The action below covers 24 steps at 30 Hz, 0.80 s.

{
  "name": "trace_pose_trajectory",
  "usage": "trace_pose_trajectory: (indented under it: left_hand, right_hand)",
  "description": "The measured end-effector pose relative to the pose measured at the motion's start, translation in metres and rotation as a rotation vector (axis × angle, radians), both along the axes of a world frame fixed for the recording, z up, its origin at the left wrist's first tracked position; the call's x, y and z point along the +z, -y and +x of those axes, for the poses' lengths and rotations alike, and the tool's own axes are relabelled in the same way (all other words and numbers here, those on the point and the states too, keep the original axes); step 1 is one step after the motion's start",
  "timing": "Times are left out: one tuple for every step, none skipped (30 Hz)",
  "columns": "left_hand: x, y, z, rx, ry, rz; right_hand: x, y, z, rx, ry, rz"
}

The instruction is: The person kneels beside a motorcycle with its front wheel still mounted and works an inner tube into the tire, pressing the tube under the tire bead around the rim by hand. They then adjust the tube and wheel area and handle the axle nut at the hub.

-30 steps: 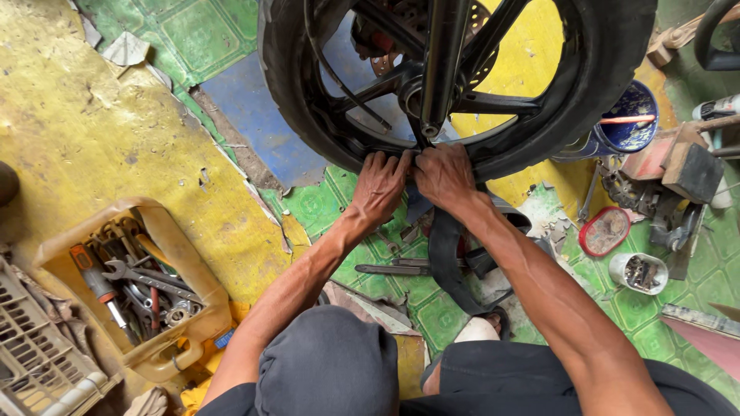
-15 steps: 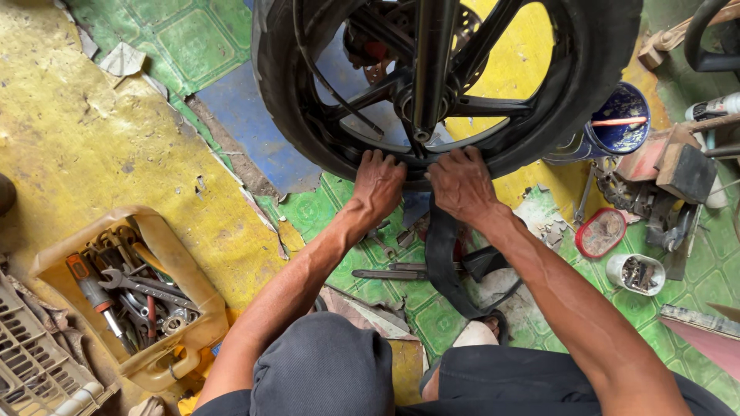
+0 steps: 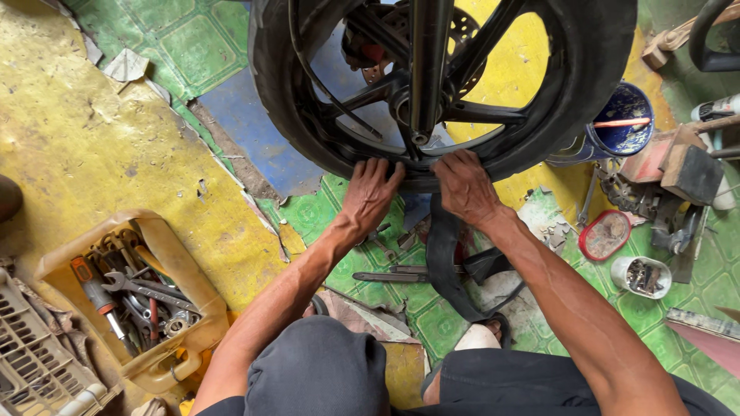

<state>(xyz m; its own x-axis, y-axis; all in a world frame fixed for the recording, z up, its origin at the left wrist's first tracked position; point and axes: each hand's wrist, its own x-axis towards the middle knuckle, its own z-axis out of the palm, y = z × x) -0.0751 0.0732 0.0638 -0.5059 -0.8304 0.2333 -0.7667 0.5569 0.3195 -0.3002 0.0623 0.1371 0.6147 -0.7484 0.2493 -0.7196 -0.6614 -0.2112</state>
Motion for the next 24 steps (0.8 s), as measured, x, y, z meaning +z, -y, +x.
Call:
trace_pose_trajectory:
  left_hand:
    - [-0.001,0.001,0.000,0.014,-0.004,-0.014]
    - [-0.003,0.001,0.001,0.028,-0.005,-0.028]
    - [-0.004,0.002,0.003,0.022,0.024,-0.046]
    - [-0.005,0.002,0.004,0.020,0.053,-0.061]
    - [-0.006,0.002,0.007,0.016,0.083,-0.077]
    - [-0.007,0.003,0.008,0.002,0.064,-0.038]
    - [-0.007,0.004,0.010,-0.014,0.042,0.003]
    - [-0.008,0.004,0.011,-0.030,0.020,0.045]
    - [-0.009,0.004,0.011,-0.025,0.024,0.028]
    - [-0.009,0.005,0.012,-0.019,0.030,0.008]
    - [-0.010,0.005,0.013,-0.018,0.035,-0.012]
    - [-0.010,0.007,0.012,-0.027,0.039,-0.049]
    - [-0.011,0.008,0.012,-0.036,0.043,-0.086]
    - [-0.011,0.009,0.013,-0.044,0.049,-0.123]
    - [-0.011,0.010,0.013,-0.057,0.038,-0.130]
    - [-0.012,0.010,0.013,-0.067,0.027,-0.134]
    - [-0.012,0.011,0.014,-0.076,0.018,-0.143]
    - [-0.012,0.012,0.015,-0.068,0.025,-0.147]
    - [-0.012,0.012,0.015,-0.062,0.030,-0.147]
    - [-0.012,0.013,0.016,-0.057,0.036,-0.148]
    - [-0.011,0.014,0.016,-0.063,0.034,-0.145]
    - [-0.011,0.015,0.016,-0.067,0.030,-0.141]
    - [-0.011,0.018,0.016,-0.072,0.026,-0.140]
    - [-0.011,0.020,0.015,-0.074,0.068,-0.095]
  right_hand:
    - [-0.001,-0.001,0.000,-0.001,0.001,0.006]
    - [-0.003,-0.003,0.000,-0.009,-0.016,0.008]
    - [-0.005,-0.004,0.001,-0.013,-0.034,0.008]
    - [-0.007,-0.005,0.003,-0.013,-0.052,0.010]
    - [-0.009,-0.006,0.005,-0.024,-0.064,0.001]
    - [-0.010,-0.006,0.006,-0.040,-0.077,-0.010]
    - [-0.011,-0.006,0.007,-0.058,-0.091,-0.020]
    - [-0.012,-0.005,0.006,-0.051,-0.099,-0.029]
    - [-0.012,-0.004,0.006,-0.037,-0.107,-0.038]
    - [-0.011,-0.004,0.006,-0.024,-0.114,-0.050]
    - [-0.011,-0.003,0.005,-0.025,-0.116,-0.030]
    - [-0.010,-0.003,0.005,-0.026,-0.121,-0.010]
    - [-0.009,-0.003,0.005,-0.025,-0.125,0.010]
    - [-0.009,-0.003,0.005,-0.023,-0.130,0.012]
    - [-0.009,-0.003,0.007,-0.019,-0.133,0.014]
    - [-0.009,-0.003,0.008,-0.012,-0.134,0.019]
    - [-0.010,-0.003,0.011,-0.009,-0.148,-0.007]
    - [-0.010,-0.003,0.013,-0.006,-0.164,-0.035]
    - [-0.011,-0.003,0.014,-0.004,-0.181,-0.058]
    - [-0.013,-0.002,0.016,-0.016,-0.207,-0.020]
    - [-0.014,-0.001,0.016,-0.027,-0.233,0.016]
    - [-0.016,0.000,0.017,-0.037,-0.261,0.053]
    - [-0.018,0.003,0.017,-0.043,-0.279,0.039]
    - [-0.020,0.005,0.016,-0.051,-0.296,0.026]
